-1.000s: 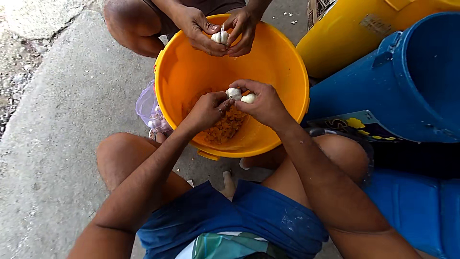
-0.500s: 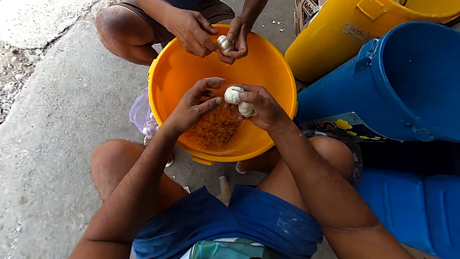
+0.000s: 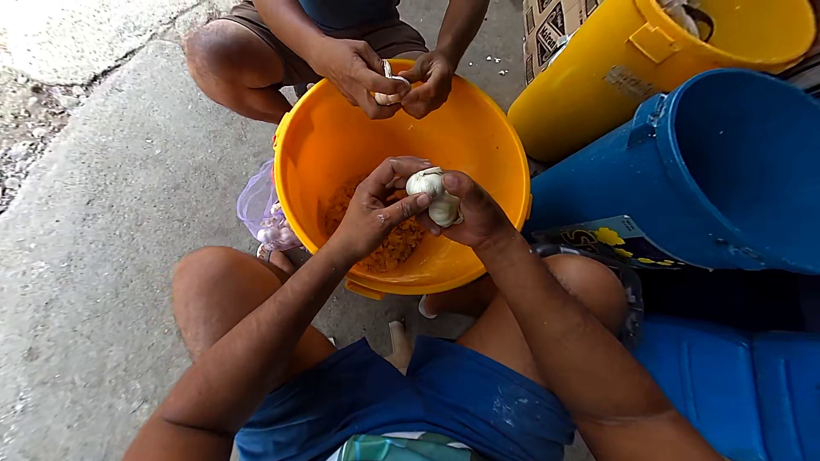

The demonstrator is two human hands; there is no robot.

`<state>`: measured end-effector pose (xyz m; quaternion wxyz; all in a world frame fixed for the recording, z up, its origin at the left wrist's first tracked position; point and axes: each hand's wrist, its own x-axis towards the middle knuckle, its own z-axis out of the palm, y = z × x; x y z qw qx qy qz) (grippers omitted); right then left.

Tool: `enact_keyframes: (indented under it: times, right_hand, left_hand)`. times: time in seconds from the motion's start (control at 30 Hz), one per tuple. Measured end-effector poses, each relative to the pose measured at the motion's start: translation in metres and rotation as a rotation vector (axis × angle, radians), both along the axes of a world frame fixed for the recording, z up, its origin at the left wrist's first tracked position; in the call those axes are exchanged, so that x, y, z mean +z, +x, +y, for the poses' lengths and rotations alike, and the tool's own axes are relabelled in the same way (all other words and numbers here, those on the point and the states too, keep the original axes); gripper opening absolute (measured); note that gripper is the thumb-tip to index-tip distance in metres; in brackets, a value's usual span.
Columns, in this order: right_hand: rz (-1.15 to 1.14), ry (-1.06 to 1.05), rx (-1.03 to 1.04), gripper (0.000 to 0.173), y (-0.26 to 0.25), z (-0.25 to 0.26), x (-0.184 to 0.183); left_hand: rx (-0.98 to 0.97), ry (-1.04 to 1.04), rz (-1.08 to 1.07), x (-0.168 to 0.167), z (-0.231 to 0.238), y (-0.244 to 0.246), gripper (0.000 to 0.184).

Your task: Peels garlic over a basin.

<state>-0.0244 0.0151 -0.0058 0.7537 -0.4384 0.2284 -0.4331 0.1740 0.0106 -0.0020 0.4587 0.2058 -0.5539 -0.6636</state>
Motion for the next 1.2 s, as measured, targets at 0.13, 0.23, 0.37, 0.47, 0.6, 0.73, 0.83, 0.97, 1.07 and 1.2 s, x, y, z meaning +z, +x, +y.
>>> enact_keyframes:
  times: [0.13, 0.23, 0.37, 0.47, 0.6, 0.73, 0.83, 0.97, 1.07, 1.2]
  right_hand:
    - [0.024, 0.035, -0.041, 0.047, 0.008, 0.005, 0.000]
    - [0.053, 0.041, -0.033, 0.051, 0.013, 0.006, -0.001]
    - [-0.060, 0.081, 0.088, 0.064, 0.012, -0.002, 0.002]
    - [-0.100, 0.102, 0.128, 0.064, 0.010, -0.003, 0.000]
    - [-0.109, 0.099, 0.117, 0.062, 0.013, -0.005, -0.002]
    - [-0.102, 0.159, 0.097, 0.065, 0.011, 0.005, -0.011]
    - [-0.091, 0.146, 0.127, 0.068, 0.011, -0.001, -0.015]
    - [-0.065, 0.117, 0.162, 0.063, 0.015, -0.005, -0.012]
    - [-0.045, 0.117, 0.166, 0.064, 0.014, -0.005, -0.011]
    - [0.008, 0.147, 0.141, 0.066, 0.014, -0.004, -0.011]
  left_hand:
    - [0.096, 0.002, -0.006, 0.002, 0.003, -0.002, 0.021]
    - [0.126, -0.072, 0.036, -0.003, -0.014, 0.002, 0.005]
    - [-0.196, -0.039, 0.027, 0.002, -0.030, 0.015, 0.033]
    - [-0.296, -0.021, 0.039, 0.001, -0.030, 0.014, 0.042]
    - [-0.142, 0.047, 0.088, 0.004, -0.014, 0.007, 0.035]
    - [-0.081, 0.112, 0.103, -0.006, 0.002, 0.003, 0.031]
    - [-0.128, 0.141, 0.149, -0.016, -0.011, 0.005, 0.028]
    - [-0.115, 0.138, 0.216, -0.017, -0.018, 0.008, 0.016]
    - [-0.105, 0.110, 0.180, -0.017, -0.019, 0.010, 0.014]
    - [-0.079, 0.085, 0.139, -0.019, -0.021, 0.012, 0.012]
